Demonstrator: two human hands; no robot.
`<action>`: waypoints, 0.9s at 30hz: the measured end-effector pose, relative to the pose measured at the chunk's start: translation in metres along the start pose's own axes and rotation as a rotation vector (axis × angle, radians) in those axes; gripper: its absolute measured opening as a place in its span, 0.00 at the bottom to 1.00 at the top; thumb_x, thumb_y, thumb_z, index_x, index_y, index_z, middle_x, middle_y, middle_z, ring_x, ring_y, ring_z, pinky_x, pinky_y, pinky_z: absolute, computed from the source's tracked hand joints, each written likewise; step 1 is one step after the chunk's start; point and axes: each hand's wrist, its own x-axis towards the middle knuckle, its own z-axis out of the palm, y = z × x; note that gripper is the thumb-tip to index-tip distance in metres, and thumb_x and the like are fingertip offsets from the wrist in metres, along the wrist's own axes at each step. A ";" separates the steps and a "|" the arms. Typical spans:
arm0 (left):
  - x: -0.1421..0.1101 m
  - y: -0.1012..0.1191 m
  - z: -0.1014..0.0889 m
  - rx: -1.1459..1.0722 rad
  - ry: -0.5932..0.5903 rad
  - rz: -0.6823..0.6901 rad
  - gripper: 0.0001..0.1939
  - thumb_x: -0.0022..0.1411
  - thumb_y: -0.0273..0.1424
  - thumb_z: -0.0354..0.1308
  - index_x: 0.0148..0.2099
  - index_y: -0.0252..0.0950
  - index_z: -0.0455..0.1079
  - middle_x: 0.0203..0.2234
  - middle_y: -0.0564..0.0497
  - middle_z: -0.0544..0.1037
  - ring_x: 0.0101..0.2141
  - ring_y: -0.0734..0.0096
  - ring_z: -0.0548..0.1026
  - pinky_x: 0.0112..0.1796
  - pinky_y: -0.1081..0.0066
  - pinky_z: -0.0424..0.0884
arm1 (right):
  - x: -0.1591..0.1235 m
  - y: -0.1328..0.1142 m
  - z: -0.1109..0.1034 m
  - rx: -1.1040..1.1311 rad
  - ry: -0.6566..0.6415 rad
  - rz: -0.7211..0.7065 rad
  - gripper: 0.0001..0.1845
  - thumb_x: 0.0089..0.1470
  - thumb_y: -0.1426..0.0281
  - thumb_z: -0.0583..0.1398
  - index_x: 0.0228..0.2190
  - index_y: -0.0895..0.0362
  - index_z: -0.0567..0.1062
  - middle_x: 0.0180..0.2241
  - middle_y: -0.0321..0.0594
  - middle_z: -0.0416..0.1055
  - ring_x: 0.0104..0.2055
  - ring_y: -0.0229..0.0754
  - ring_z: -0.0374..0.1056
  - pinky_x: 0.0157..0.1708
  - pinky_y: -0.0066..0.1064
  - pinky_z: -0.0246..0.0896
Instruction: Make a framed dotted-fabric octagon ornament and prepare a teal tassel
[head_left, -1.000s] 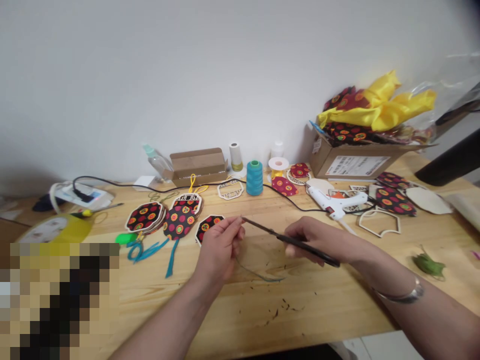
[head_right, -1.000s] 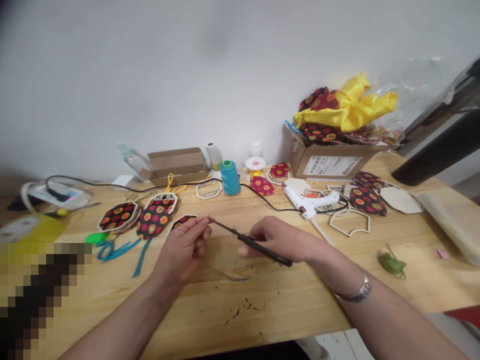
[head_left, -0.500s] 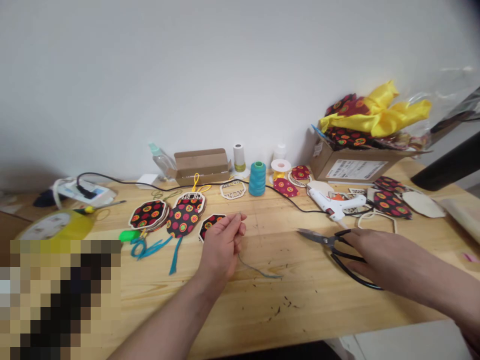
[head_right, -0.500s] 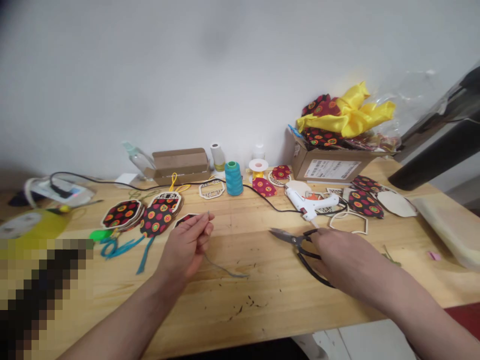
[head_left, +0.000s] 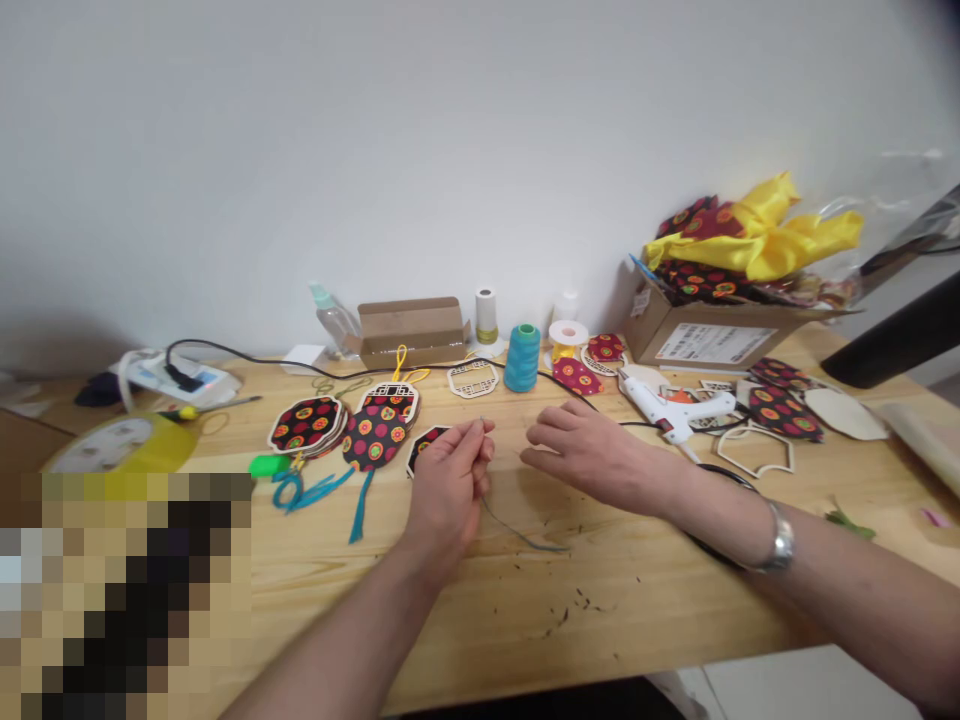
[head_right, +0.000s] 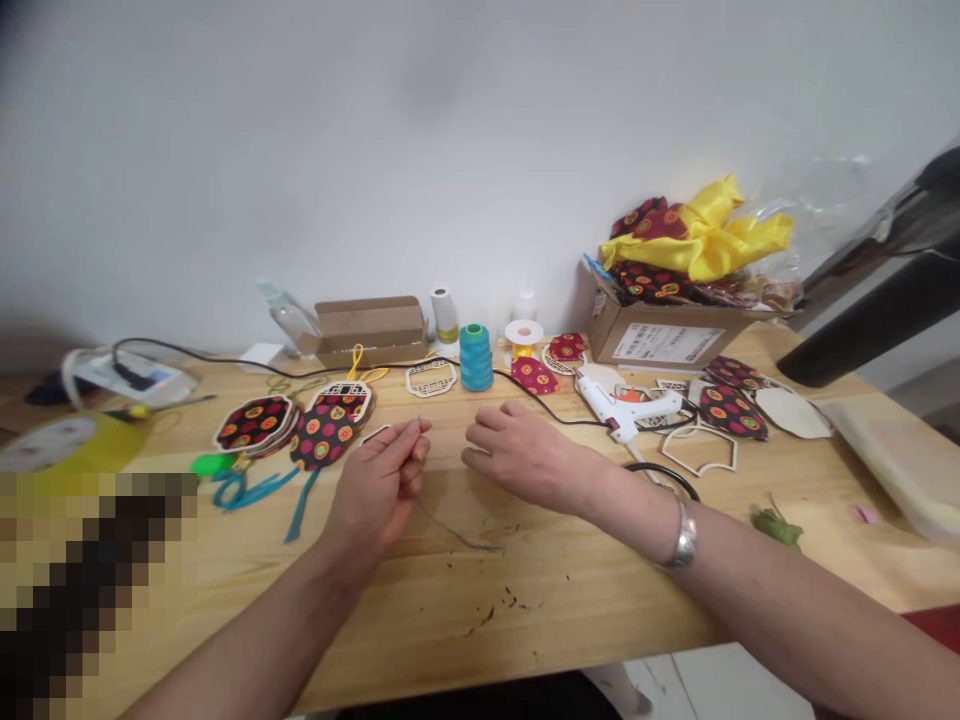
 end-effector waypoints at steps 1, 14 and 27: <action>0.000 0.000 0.000 0.000 0.002 0.000 0.14 0.46 0.34 0.65 0.32 0.29 0.70 0.16 0.59 0.65 0.13 0.89 0.51 0.14 0.83 0.47 | 0.005 0.003 0.003 -0.049 -0.002 -0.040 0.09 0.60 0.73 0.50 0.36 0.58 0.70 0.35 0.41 0.67 0.39 0.43 0.57 0.34 0.36 0.49; 0.001 0.000 -0.001 -0.015 0.017 0.004 0.15 0.45 0.36 0.65 0.32 0.29 0.70 0.15 0.59 0.65 0.13 0.88 0.51 0.14 0.82 0.44 | 0.027 0.016 0.032 0.045 -0.081 -0.179 0.06 0.54 0.77 0.54 0.27 0.58 0.69 0.33 0.42 0.66 0.40 0.44 0.56 0.31 0.35 0.48; 0.003 0.000 -0.003 -0.060 0.014 0.007 0.16 0.45 0.36 0.65 0.33 0.30 0.71 0.16 0.59 0.64 0.13 0.89 0.51 0.14 0.82 0.44 | 0.102 0.044 -0.019 1.440 0.452 0.654 0.08 0.58 0.76 0.47 0.27 0.57 0.58 0.24 0.36 0.68 0.24 0.31 0.67 0.24 0.23 0.61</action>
